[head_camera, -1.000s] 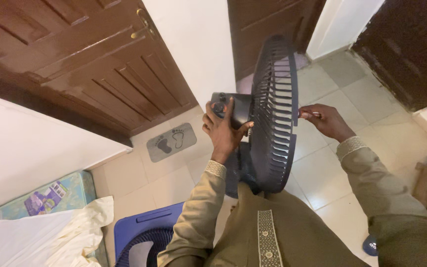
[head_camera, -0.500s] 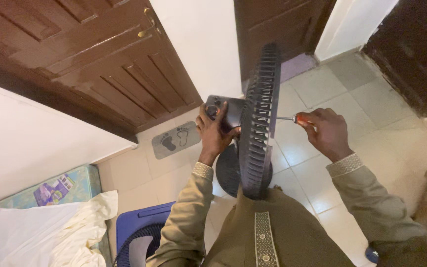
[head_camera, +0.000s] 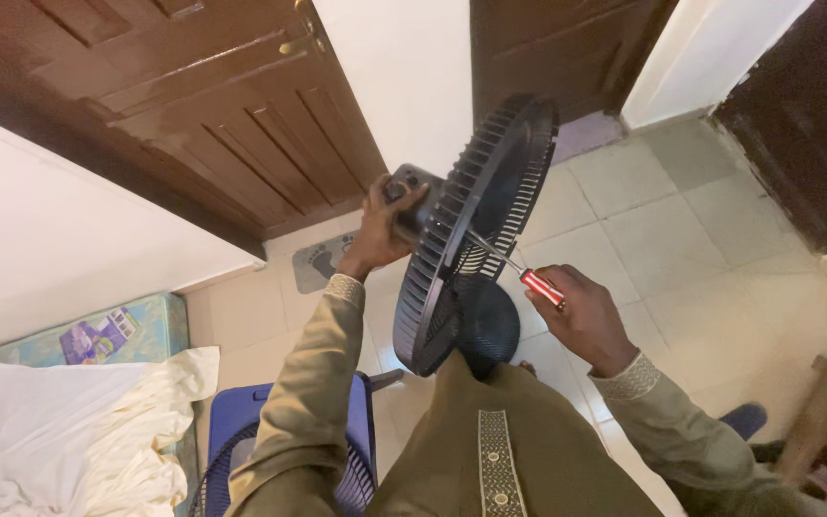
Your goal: The person uses a screwdriver to tighten the front grill of a standing fan, then attaches the fan blade to the motor shaft and secures it with a nut. The person works in a bedroom with a bed and another fan visible.
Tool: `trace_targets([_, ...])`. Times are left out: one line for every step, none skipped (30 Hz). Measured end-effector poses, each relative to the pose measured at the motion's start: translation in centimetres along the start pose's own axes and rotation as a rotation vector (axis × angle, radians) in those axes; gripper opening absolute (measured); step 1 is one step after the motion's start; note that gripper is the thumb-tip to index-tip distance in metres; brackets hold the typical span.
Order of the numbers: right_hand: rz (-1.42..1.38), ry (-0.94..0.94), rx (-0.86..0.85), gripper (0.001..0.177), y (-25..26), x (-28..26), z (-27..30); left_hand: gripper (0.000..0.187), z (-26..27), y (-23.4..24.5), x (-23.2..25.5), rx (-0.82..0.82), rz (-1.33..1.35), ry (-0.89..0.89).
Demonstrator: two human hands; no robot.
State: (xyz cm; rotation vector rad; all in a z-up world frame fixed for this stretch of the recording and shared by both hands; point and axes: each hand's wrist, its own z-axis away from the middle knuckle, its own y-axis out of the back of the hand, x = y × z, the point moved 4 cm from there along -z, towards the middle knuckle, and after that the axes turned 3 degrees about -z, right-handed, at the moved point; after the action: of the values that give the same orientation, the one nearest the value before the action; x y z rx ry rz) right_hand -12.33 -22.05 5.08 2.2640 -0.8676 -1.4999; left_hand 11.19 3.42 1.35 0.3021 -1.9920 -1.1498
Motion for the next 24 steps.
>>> trace_targets([-0.151,-0.235,-0.068,0.02,-0.6,1.8,0.3,0.089,-0.3,-0.1,-0.2,-0.033,0.008,0.009])
trace_targets([-0.303,-0.469,-0.136,0.021,-1.3,3.8,0.4,0.088,-0.8,0.0,-0.3,-0.066,0.014,0.015])
trace_targets([-0.454,-0.701,-0.205,0.022,-2.2,5.6,0.8,0.087,-1.3,-0.1,-0.6,-0.118,0.041,0.046])
trace_targets([-0.733,-0.775,-0.24,0.023,-2.9,6.8,1.1,0.087,-1.8,-0.2,-1.0,-0.171,0.069,0.074])
trace_targets([-1.015,-0.841,-0.274,0.024,-3.7,7.7,1.4,0.087,-2.2,-0.5,-1.6,-0.224,0.097,0.103])
trace_targets([-1.296,-0.897,-0.309,0.026,-4.4,8.3,1.8,0.083,-2.7,-0.7,-2.0,-0.231,0.109,0.046])
trace_targets([-1.427,-0.932,-0.317,0.026,-5.1,8.6,2.4,0.078,-3.1,-0.8,-2.7,-0.238,0.121,-0.011])
trace_targets([-1.559,-0.968,-0.325,0.027,-6.0,8.5,3.0,0.074,-3.4,-1.0,-3.6,-0.245,0.134,-0.067])
trace_targets([-1.691,-1.003,-0.334,0.028,-6.7,8.1,3.4,0.079,-3.7,-1.1,-4.6,-0.252,0.157,-0.101])
trace_targets([-1.687,-0.993,-0.323,0.03,-7.2,7.8,3.7,0.084,-3.9,-1.3,-5.6,-0.258,0.181,-0.134])
trace_targets([-1.684,-0.982,-0.312,0.032,-7.6,7.2,3.9,0.09,-4.2,-1.6,-6.3,-0.264,0.205,-0.167])
trace_targets([-1.68,-0.972,-0.3,0.034,-7.9,6.6,4.1,0.081,-4.5,-2.3,-7.0,-0.286,0.159,-0.137])
trace_targets([-1.566,-0.979,-0.282,0.036,-8.1,6.1,4.3,0.073,-4.9,-2.8,-7.5,-0.308,0.114,-0.107])
trace_targets([-1.454,-0.983,-0.264,0.037,-8.3,5.6,4.6,0.065,-5.2,-3.1,-7.7,-0.332,0.067,-0.077])
trace_targets([-1.342,-0.983,-0.245,0.039,-8.5,5.2,4.9,0.068,-5.5,-3.0,-7.6,-0.357,0.077,-0.124])
trace_targets([-1.308,-1.013,-0.229,0.039,-9.2,4.8,5.0,0.071,-5.9,-2.7,-7.6,-0.38,0.087,-0.171])
trace_targets([-1.273,-1.043,-0.212,0.038,-10.0,4.4,5.1,0.075,-6.2,-2.4,-7.5,-0.404,0.096,-0.219])
trace_targets([-1.24,-1.072,-0.197,0.039,-10.6,4.1,5.3,0.073,-6.4,-2.3,-7.4,-0.407,0.103,-0.213])
trace_targets([-1.196,-1.053,-0.193,0.039,-11.2,3.8,5.4,0.072,-6.5,-2.3,-7.5,-0.411,0.111,-0.206])
trace_targets([-1.155,-1.03,-0.189,0.039,-12.0,3.6,5.6,0.071,-6.5,-2.1,-7.7,-0.413,0.115,-0.202])
trace_targets([-1.113,-1.007,-0.185,0.039,-12.7,3.6,5.7,0.068,-6.5,-1.9,-8.3,-0.431,0.19,-0.101])
trace_targets([-1.093,-0.966,-0.175,0.038,-13.4,3.5,5.8,0.065,-6.2,-1.7,-8.9,-0.452,0.269,0.002])
trace_targets([-1.073,-0.925,-0.165,0.039,-14.3,3.6,5.6,0.062,-5.9,-1.5,-9.5,-0.471,0.347,0.106])
trace_targets([-1.052,-0.881,-0.155,0.041,-15.0,3.9,5.3,0.067,-5.9,-1.0,-9.6,-0.468,0.293,0.024])
